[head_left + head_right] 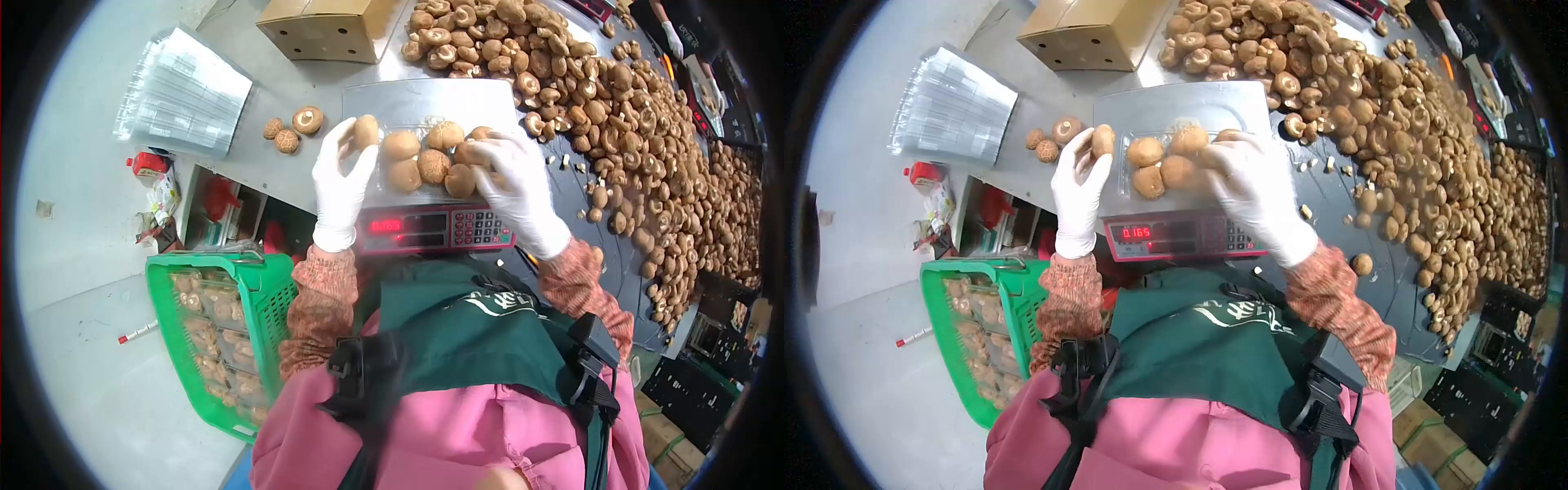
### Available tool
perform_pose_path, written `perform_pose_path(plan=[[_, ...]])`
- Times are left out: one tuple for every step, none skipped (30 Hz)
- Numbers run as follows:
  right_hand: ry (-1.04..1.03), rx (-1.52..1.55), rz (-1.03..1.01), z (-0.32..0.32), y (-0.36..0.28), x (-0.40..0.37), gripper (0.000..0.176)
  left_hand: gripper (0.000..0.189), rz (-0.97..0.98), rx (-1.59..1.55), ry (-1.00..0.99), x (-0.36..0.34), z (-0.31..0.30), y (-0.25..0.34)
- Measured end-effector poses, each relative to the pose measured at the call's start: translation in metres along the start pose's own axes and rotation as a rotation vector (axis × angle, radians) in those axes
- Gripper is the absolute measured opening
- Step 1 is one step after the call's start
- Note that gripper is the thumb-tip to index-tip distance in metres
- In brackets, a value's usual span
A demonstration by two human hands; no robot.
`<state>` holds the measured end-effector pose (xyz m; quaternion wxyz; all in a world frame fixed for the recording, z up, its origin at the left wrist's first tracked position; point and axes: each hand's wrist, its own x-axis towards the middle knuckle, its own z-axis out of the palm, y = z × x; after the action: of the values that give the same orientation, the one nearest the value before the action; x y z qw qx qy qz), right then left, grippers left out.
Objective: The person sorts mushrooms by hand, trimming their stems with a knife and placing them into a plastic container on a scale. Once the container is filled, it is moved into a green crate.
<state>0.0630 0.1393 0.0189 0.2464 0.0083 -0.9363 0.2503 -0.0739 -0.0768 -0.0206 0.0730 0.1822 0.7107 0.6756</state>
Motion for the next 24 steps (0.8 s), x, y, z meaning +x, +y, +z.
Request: perform_pose_path(plan=[[0.046, -0.023, -0.023, 0.022, 0.001, -0.001, 0.032, 0.048, 0.01, -0.006, 0.002, 0.003, 0.002, 0.002], [0.004, -0.056, -0.028, 0.034, -0.003, 0.007, 0.033, 0.047, 0.018, -0.01, 0.004, 0.006, 0.002, 0.005], [-0.02, -0.071, -0.068, 0.044, -0.004, 0.017, 0.036, 0.047, 0.024, -0.012, 0.005, 0.008, 0.002, 0.004], [-0.024, -0.137, -0.067, 0.053, -0.009, 0.023, 0.037, 0.046, 0.015, -0.037, 0.018, 0.008, 0.001, 0.0], [-0.026, -0.203, -0.063, 0.059, -0.012, 0.027, 0.037, 0.046, 0.005, -0.059, 0.026, 0.007, 0.001, -0.004], [-0.049, -0.178, -0.081, 0.063, -0.011, 0.028, 0.035, 0.045, -0.003, -0.082, 0.033, 0.007, 0.0, -0.008], [-0.073, -0.154, -0.097, 0.067, -0.01, 0.029, 0.033, 0.045, -0.002, -0.087, 0.035, 0.006, 0.0, -0.01], [-0.097, -0.133, -0.112, 0.069, -0.009, 0.03, 0.031, 0.044, -0.002, -0.093, 0.036, 0.004, 0.002, -0.012], [-0.013, -0.107, -0.085, 0.066, -0.007, 0.031, 0.032, 0.044, -0.003, -0.1, 0.036, 0.003, 0.003, -0.014], [0.07, -0.082, -0.058, 0.057, -0.003, 0.031, 0.034, 0.044, 0.003, -0.132, 0.037, 0.005, 0.004, -0.014], [0.149, -0.056, -0.029, 0.046, 0.001, 0.031, 0.035, 0.044, 0.019, -0.097, 0.029, 0.007, 0.004, -0.015], [0.166, 0.023, 0.077, 0.033, 0.007, 0.032, 0.039, 0.044, 0.034, -0.062, 0.02, 0.011, 0.004, -0.014], [0.167, -0.026, 0.129, 0.033, 0.027, 0.03, 0.038, 0.044, 0.054, -0.025, 0.006, 0.015, 0.005, -0.014], [0.129, -0.006, 0.137, 0.029, 0.042, 0.026, 0.037, 0.045, 0.033, -0.088, -0.021, 0.018, 0.009, -0.015], [0.094, 0.014, 0.146, 0.024, 0.043, 0.027, 0.036, 0.045, 0.038, -0.081, -0.057, 0.02, 0.014, -0.014], [0.068, 0.019, 0.161, 0.025, 0.036, 0.021, 0.036, 0.045, 0.043, -0.076, -0.093, 0.022, 0.02, -0.012], [0.042, 0.022, 0.177, 0.029, 0.027, 0.017, 0.036, 0.046, 0.047, -0.071, -0.13, 0.023, 0.026, -0.01], [0.062, -0.026, -0.014, 0.038, 0.03, 0.017, 0.038, 0.045, 0.036, -0.038, -0.213, 0.022, 0.031, -0.007], [-0.042, -0.096, -0.076, 0.044, 0.02, 0.019, 0.039, 0.046, 0.078, 0.054, -0.248, 0.023, 0.037, -0.007], [-0.087, -0.119, -0.087, 0.049, 0.019, 0.015, 0.038, 0.047, 0.148, 0.143, -0.279, 0.023, 0.041, -0.011], [-0.131, -0.14, -0.1, 0.053, 0.019, 0.012, 0.037, 0.048, 0.219, 0.234, -0.307, 0.022, 0.044, -0.015], [-0.149, -0.175, -0.067, 0.05, 0.019, 0.011, 0.033, 0.049, 0.337, 0.381, -0.329, 0.025, 0.044, -0.018], [-0.136, -0.164, -0.066, 0.048, 0.022, 0.011, 0.032, 0.049, 0.389, 0.49, -0.327, 0.025, 0.045, -0.019], [-0.124, -0.151, -0.065, 0.046, 0.025, 0.01, 0.03, 0.049, 0.438, 0.6, -0.324, 0.023, 0.045, -0.015]])
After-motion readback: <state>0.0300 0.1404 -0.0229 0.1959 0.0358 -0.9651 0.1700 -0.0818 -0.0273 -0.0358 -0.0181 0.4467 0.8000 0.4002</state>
